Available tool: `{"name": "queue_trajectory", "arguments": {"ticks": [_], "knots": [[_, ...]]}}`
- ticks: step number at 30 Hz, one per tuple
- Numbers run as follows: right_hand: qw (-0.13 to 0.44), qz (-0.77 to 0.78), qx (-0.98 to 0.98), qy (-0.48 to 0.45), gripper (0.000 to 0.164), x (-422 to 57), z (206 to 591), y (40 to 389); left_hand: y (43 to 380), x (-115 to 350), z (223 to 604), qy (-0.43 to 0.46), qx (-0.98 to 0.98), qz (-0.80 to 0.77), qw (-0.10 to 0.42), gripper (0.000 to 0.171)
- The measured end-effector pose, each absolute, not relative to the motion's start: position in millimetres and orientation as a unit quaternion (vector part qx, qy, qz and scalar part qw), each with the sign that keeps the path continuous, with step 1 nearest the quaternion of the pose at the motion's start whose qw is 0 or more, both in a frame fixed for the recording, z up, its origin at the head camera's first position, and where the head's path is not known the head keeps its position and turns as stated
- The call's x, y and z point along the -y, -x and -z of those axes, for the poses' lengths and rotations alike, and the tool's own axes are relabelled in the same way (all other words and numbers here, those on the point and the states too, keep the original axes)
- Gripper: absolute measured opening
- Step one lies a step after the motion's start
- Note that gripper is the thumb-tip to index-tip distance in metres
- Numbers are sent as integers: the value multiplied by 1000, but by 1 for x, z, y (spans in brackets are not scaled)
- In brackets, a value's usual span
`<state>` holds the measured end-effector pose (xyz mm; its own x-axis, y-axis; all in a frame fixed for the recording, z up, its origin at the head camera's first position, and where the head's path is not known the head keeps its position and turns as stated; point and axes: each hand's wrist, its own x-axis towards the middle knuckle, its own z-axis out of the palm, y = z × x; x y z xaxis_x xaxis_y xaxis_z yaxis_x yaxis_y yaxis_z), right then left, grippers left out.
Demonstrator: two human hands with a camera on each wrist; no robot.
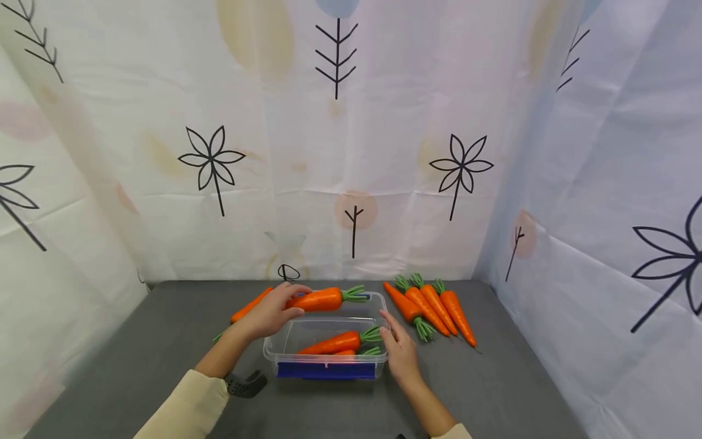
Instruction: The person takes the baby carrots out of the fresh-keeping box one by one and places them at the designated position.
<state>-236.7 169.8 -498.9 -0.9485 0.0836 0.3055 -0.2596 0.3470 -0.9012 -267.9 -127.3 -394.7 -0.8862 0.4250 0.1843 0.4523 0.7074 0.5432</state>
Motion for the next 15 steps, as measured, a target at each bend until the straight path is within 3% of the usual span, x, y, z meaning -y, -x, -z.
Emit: {"name": "queue_trajectory", "arguments": {"ticks": [7, 15], "knots": [[147, -569, 808, -50, 38, -168, 498, 237, 266, 142, 404, 198, 921, 330, 65, 42], [150, -572, 805, -53, 38, -169, 498, 237, 267, 159, 408, 209, 904, 351, 122, 45]]}}
